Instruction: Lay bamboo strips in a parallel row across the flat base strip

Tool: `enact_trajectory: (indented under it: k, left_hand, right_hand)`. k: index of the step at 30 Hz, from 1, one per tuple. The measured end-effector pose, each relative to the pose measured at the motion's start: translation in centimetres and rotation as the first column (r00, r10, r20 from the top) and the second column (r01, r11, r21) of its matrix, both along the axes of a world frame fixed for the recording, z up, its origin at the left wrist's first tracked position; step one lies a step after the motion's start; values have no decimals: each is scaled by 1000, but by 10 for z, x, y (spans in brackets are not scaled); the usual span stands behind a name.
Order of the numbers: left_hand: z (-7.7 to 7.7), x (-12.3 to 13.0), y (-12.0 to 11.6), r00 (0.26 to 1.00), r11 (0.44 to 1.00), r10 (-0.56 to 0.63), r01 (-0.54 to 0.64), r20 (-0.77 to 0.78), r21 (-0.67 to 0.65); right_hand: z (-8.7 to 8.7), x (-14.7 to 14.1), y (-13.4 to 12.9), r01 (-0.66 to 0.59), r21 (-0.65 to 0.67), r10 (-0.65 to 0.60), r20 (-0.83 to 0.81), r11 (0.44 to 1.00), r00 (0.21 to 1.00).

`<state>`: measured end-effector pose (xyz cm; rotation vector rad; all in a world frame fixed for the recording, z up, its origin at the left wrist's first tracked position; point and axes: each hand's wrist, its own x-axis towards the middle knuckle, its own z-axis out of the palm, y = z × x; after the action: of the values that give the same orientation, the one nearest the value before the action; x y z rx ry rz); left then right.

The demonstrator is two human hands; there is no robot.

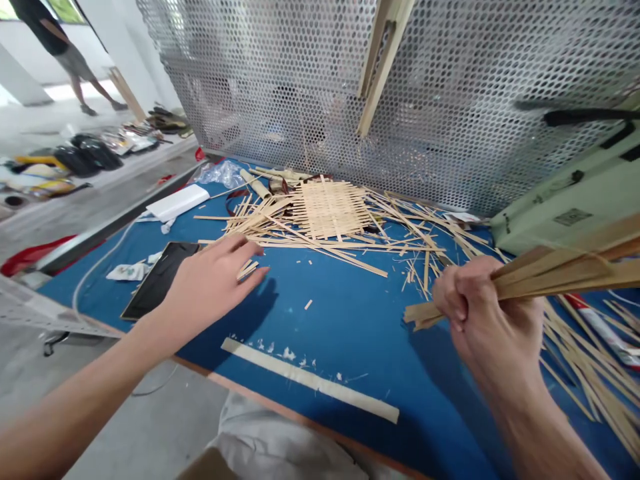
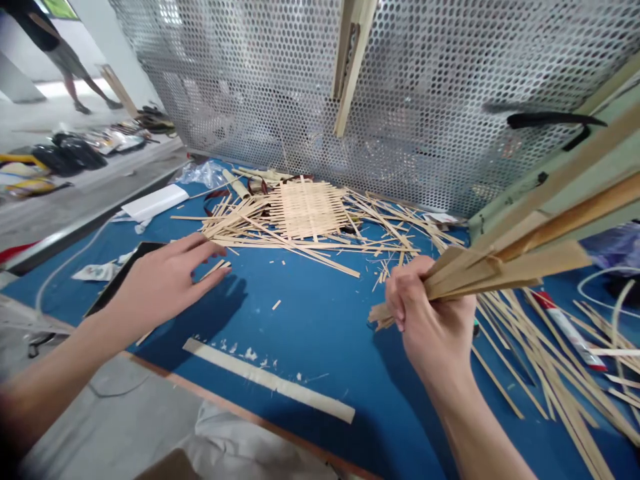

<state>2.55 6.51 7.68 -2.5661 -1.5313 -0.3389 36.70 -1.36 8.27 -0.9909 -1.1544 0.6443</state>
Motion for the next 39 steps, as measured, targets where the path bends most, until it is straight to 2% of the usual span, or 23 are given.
enact_trajectory:
  k: [2, 3, 5, 7, 8, 10, 12, 16, 18, 20, 22, 25, 26, 27, 28, 30, 32, 36, 39]
  left_hand:
    - [6, 21, 2, 980, 981, -177, 183, 94, -69]
    - [5, 34, 4, 954, 949, -279, 291, 113, -119]
    - [-5, 62, 13, 853, 825, -519, 517, 60, -228]
    - [-21, 91, 26, 759, 736, -650, 625, -16, -261]
    - [-29, 104, 34, 759, 739, -651, 627, -20, -247]
    - [-42, 125, 50, 778, 764, -628, 610, -25, -211]
    - [-50, 137, 65, 805, 795, -593, 581, -25, -175]
    - [-54, 141, 82, 843, 835, -538, 531, -16, -145]
    - [-54, 138, 85, 854, 846, -520, 515, -2, -141]
    - [-51, 135, 85, 863, 853, -506, 503, 20, -139]
    - [-44, 134, 80, 863, 853, -502, 504, 51, -137]
    - [-22, 137, 60, 838, 832, -523, 541, 152, -123]
    - [-14, 140, 51, 808, 807, -543, 577, 229, -124]
    - [-5, 144, 40, 723, 750, -534, 645, 440, -150]
    - [4, 149, 30, 608, 661, -479, 724, 634, -195]
    - [17, 160, 11, 438, 516, -290, 820, 851, -247]
    - [24, 171, -2, 331, 431, -127, 868, 935, -248]
    - [23, 180, -7, 226, 292, -16, 933, 974, -212]
    - [16, 179, -1, 160, 281, 48, 945, 986, -167]
  right_hand:
    - [2, -4, 2, -25, 13, 24, 3, 1000, 1000]
    - [0, -5, 3, -30, 2, 30, 5, 1000, 1000]
    - [-9, -5, 7, -31, -47, 32, 7, 998, 999]
    - [-20, -3, 11, -31, -103, 32, 2, 994, 1000]
    - [-25, -1, 13, -28, -124, 27, -5, 992, 1000]
    - [-28, 1, 15, -17, -130, 14, -22, 991, 1000]
    - [-23, 2, 15, -4, -108, -1, -50, 994, 999]
    - [1, 1, 8, -2, -53, -3, -84, 999, 996]
    - [6, 0, 5, 4, -16, -5, -74, 1000, 997]
    - [-1, 1, 7, 7, -17, -9, -87, 1000, 996]
    - [-16, 2, 11, -9, -79, 0, -116, 997, 993]
    - [-35, 0, 17, -61, -183, 39, -124, 981, 992]
    - [-38, -2, 17, -67, -196, 44, -121, 978, 992]
    - [-38, -5, 16, -67, -199, 46, -112, 978, 993]
    - [-38, -9, 15, -65, -195, 47, -95, 979, 994]
    - [-36, -21, 10, -73, -173, 66, -45, 982, 997]
    - [-36, -34, 6, -89, -158, 89, -7, 983, 996]
    - [-46, -49, 3, -126, -253, 126, -16, 959, 992]
    - [-54, -45, 4, -186, -308, 215, 63, 933, 975]
